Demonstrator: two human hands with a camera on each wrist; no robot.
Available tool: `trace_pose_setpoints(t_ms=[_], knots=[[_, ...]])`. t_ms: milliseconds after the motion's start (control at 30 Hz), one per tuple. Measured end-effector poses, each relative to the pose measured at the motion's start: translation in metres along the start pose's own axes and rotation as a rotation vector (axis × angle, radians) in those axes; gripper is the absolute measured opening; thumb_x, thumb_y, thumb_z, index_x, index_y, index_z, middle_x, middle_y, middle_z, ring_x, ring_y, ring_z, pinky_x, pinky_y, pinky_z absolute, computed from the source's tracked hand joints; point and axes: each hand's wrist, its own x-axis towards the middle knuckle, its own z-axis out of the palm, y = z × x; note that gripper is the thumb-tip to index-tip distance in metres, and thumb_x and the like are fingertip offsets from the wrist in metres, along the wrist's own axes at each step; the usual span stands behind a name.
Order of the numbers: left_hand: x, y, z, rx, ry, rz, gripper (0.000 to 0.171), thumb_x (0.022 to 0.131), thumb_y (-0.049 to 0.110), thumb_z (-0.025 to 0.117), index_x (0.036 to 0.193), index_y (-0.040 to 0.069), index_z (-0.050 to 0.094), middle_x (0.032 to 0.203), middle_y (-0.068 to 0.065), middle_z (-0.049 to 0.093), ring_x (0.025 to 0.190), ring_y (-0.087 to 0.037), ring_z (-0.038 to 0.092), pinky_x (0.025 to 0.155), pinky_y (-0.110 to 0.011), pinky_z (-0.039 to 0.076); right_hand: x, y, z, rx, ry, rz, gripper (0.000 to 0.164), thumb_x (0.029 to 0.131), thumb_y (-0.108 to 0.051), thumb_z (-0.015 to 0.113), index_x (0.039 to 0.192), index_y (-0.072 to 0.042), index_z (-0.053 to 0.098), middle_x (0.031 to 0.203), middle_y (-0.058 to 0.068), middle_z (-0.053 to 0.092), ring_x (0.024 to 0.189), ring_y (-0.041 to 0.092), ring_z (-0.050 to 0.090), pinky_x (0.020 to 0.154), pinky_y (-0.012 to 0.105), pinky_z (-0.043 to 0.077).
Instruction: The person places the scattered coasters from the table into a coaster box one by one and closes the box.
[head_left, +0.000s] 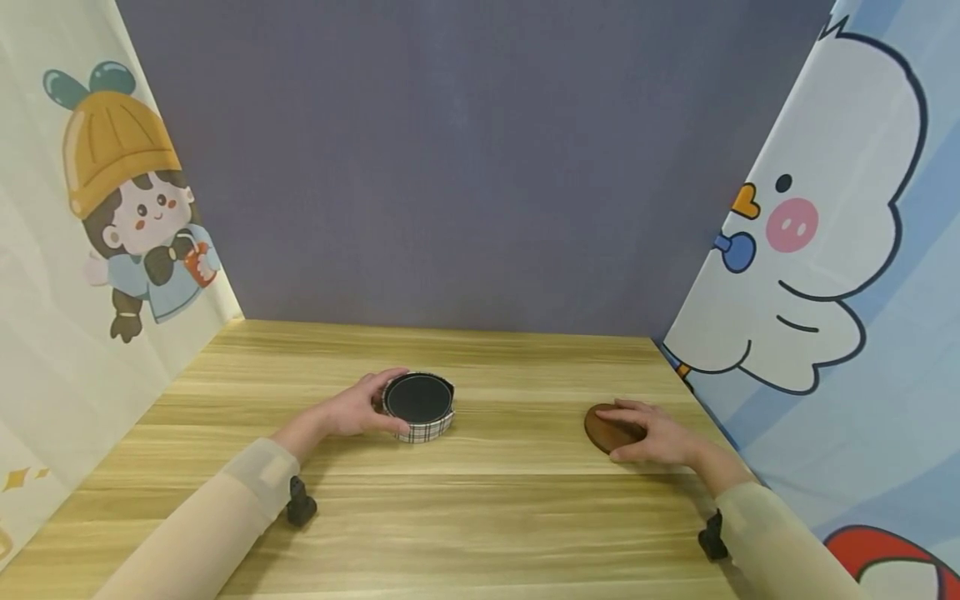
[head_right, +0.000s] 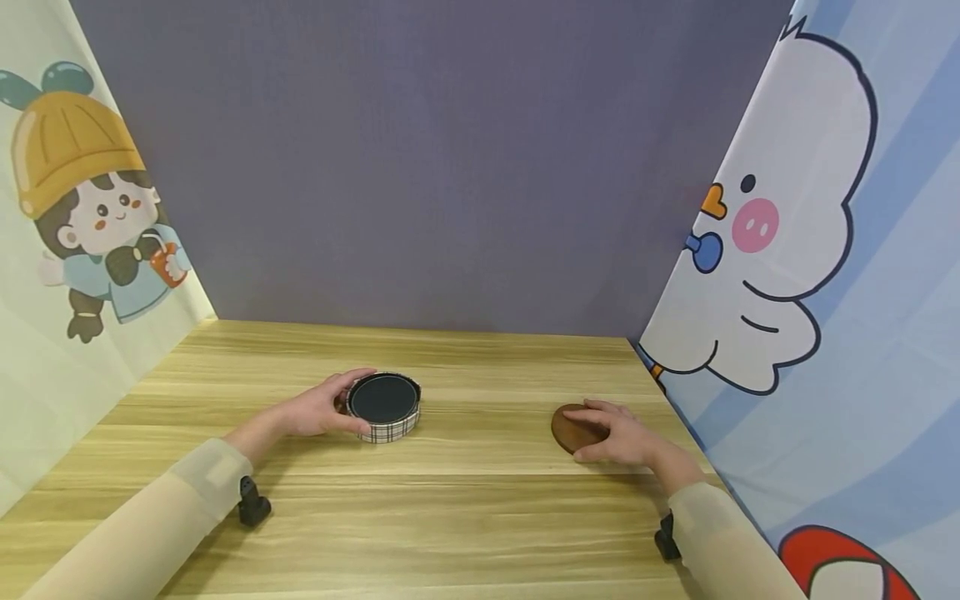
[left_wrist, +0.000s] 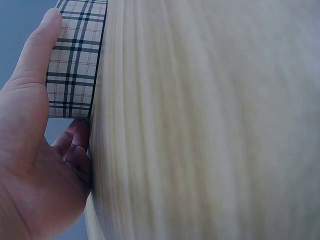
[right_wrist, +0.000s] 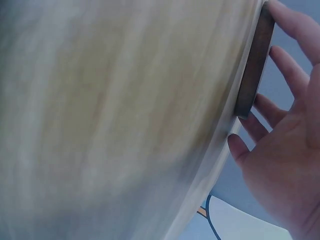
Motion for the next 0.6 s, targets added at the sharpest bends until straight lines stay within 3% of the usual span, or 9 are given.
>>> trace_pose_setpoints(t_ms=[300,600], knots=[[0.0004,-0.0003,0.0,-0.008,-0.006,0.003,0.114,0.089,0.039,0.095,0.175,0.014,0.025,0.155,-0.031,0.036,0.129,-0.037,0.06,0.111,-0.056,0.047,0.0,0.0021,-0.0005,-0.008,-0.015,0.013,0.077,0.089,-0.036,0.089,0.159,-0.02,0.06,0.172,0.032,0.033,0.153,0.072,0.021,0.111,0.091,0.023],[0.0005,-0.0007,0.0006,-0.005,0.0,0.002,0.114,0.088,0.04,0.095,0.175,0.014,0.025,0.155,-0.032,0.036,0.129,-0.036,0.06,0.111,-0.055,0.047,-0.0007,-0.002,-0.0003,-0.031,-0.005,0.028,0.077,0.089,-0.045,0.09,0.158,-0.024,0.062,0.166,0.031,0.04,0.149,0.067,0.031,0.108,0.086,0.033]])
